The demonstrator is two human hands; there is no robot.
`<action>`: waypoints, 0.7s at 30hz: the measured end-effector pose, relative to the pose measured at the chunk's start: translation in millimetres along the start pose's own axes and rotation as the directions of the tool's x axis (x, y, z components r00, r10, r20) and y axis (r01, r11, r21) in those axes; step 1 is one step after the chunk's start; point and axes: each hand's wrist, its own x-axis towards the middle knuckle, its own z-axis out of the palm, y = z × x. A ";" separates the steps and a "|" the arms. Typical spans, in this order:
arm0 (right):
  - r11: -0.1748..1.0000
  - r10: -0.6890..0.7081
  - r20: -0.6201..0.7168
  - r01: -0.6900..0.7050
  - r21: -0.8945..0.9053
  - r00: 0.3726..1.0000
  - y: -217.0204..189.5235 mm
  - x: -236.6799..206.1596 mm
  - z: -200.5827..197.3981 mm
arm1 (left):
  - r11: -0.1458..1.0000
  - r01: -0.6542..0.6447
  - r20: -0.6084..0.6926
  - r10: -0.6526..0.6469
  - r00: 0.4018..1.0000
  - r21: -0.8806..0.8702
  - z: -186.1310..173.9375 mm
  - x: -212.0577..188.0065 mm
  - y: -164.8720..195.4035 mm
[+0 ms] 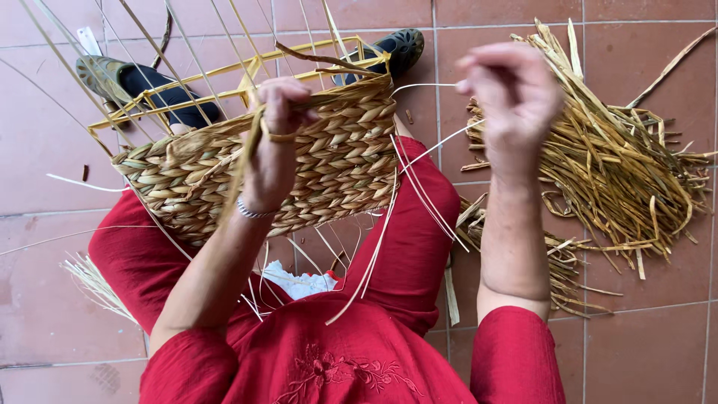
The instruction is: The person sits on a tiled floor weaving dried water hyacinth strands around a rectangular bamboo frame to form a basket body. They tuck and pull strands through the woven wall, add new strands from bundles beside them, and rotate the frame to work around the sides.
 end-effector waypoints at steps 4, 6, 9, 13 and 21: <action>0.933 0.010 0.295 0.097 -0.347 0.956 69.0 -2.1 26.9 | 1.000 -0.004 -0.061 0.003 0.998 -0.007 -8.2 -11.5 20.9; 0.891 -0.049 0.369 0.207 -0.404 0.928 89.2 -3.1 40.7 | 1.000 0.019 -0.046 -0.019 0.999 -0.006 -8.1 -13.3 28.7; 0.813 -0.145 0.412 0.346 -0.469 0.900 102.2 -2.4 49.3 | 1.000 0.026 -0.064 -0.026 0.998 -0.005 -10.7 -11.0 35.2; 0.841 -0.126 0.386 0.305 -0.446 0.914 105.4 0.3 48.3 | 0.999 0.050 -0.052 -0.050 0.997 0.001 -15.9 -5.2 38.8; 0.829 -0.153 0.385 0.330 -0.451 0.910 114.4 -4.2 44.4 | 0.959 0.282 0.138 -0.281 0.950 0.006 -34.2 -14.0 56.8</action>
